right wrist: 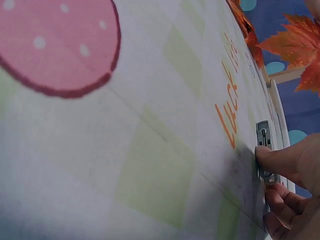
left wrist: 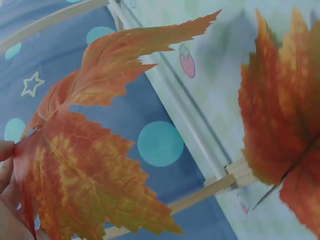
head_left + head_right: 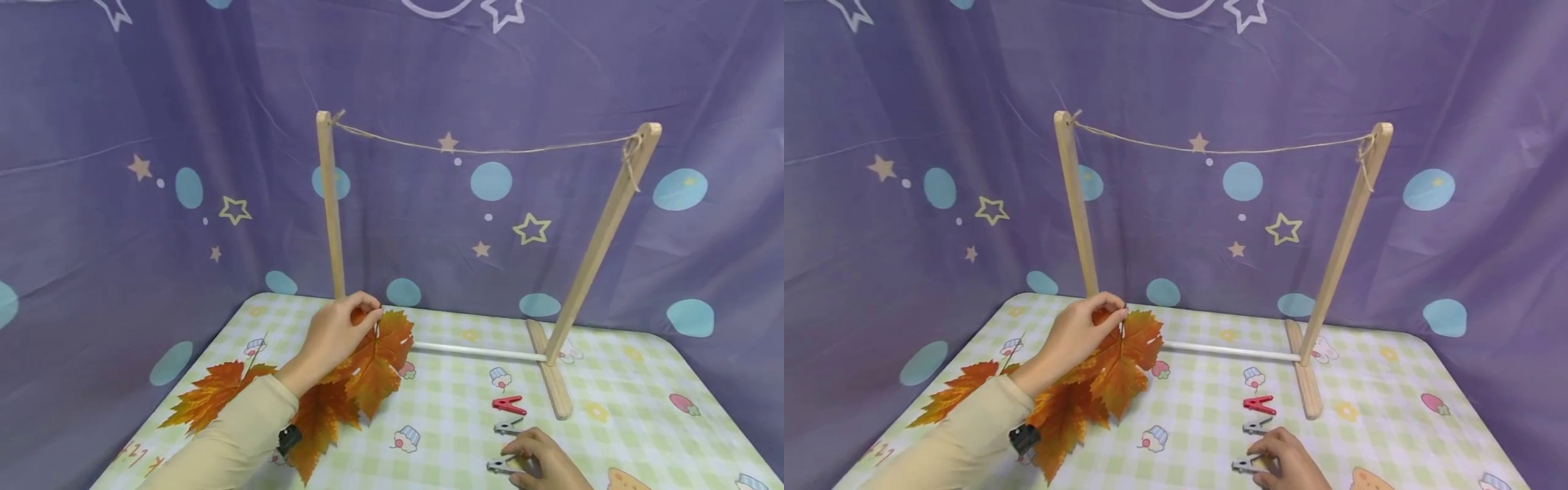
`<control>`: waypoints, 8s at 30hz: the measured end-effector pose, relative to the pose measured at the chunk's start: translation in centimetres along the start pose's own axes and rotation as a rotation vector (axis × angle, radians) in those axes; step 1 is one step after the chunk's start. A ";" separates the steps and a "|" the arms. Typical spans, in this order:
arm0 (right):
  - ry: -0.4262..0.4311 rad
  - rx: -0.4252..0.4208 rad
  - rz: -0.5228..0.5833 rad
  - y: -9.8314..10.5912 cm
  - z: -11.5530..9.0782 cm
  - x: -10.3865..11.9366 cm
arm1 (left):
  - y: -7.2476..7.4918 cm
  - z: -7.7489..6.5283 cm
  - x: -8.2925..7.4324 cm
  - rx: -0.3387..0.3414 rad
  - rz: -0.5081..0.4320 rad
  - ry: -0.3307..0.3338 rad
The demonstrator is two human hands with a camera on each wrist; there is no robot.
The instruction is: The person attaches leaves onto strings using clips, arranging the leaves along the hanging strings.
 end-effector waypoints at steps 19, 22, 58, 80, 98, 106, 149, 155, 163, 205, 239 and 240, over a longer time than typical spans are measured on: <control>0.023 0.010 -0.057 -0.2 0.0 0.3 | 3.0 3.6 -1.4 -0.149 -0.067 -0.201; -0.017 0.026 -0.051 -0.1 0.1 0.5 | 3.1 4.0 -1.5 -0.152 -0.075 -0.199; 0.127 -0.354 -0.138 5.5 1.5 8.7 | 5.2 8.4 -2.9 -0.077 0.073 -0.152; 0.260 -0.458 -0.156 9.8 7.0 14.2 | 5.6 10.4 -2.8 -0.003 0.033 -0.092; 0.281 -0.453 -0.119 13.1 11.1 18.2 | 5.9 11.0 -3.0 -0.108 0.053 -0.082; 0.327 -0.492 -0.121 14.4 12.4 20.1 | 6.2 10.9 -3.2 -0.165 0.050 -0.085; 0.482 -0.724 -0.180 21.1 16.6 29.6 | 6.6 11.6 -4.0 -0.262 0.024 -0.083; 0.498 -0.789 -0.140 21.8 17.0 30.9 | 6.5 11.7 -3.9 -0.263 0.008 -0.079; 0.503 -0.840 -0.149 22.8 17.5 32.2 | 6.5 11.6 -3.8 -0.264 -0.002 -0.080; 0.251 -0.690 -0.275 24.7 20.2 34.3 | 5.7 11.1 -2.7 -0.203 -0.010 -0.034; 0.309 -0.369 -0.577 24.3 20.3 36.9 | 5.6 10.4 -3.2 -0.173 0.043 -0.145; 0.302 -0.365 -0.588 24.3 20.3 36.9 | 5.6 10.4 -3.2 -0.174 0.044 -0.149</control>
Point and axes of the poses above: each hand's wrist, its own z-axis towards the middle knuckle, its own y-axis out of the back of the hand, x = y × z, the point moved 6 cm from there along z, towards the middle knuckle, and after that the axes turned 3 degrees about x, right-handed, at the moved point
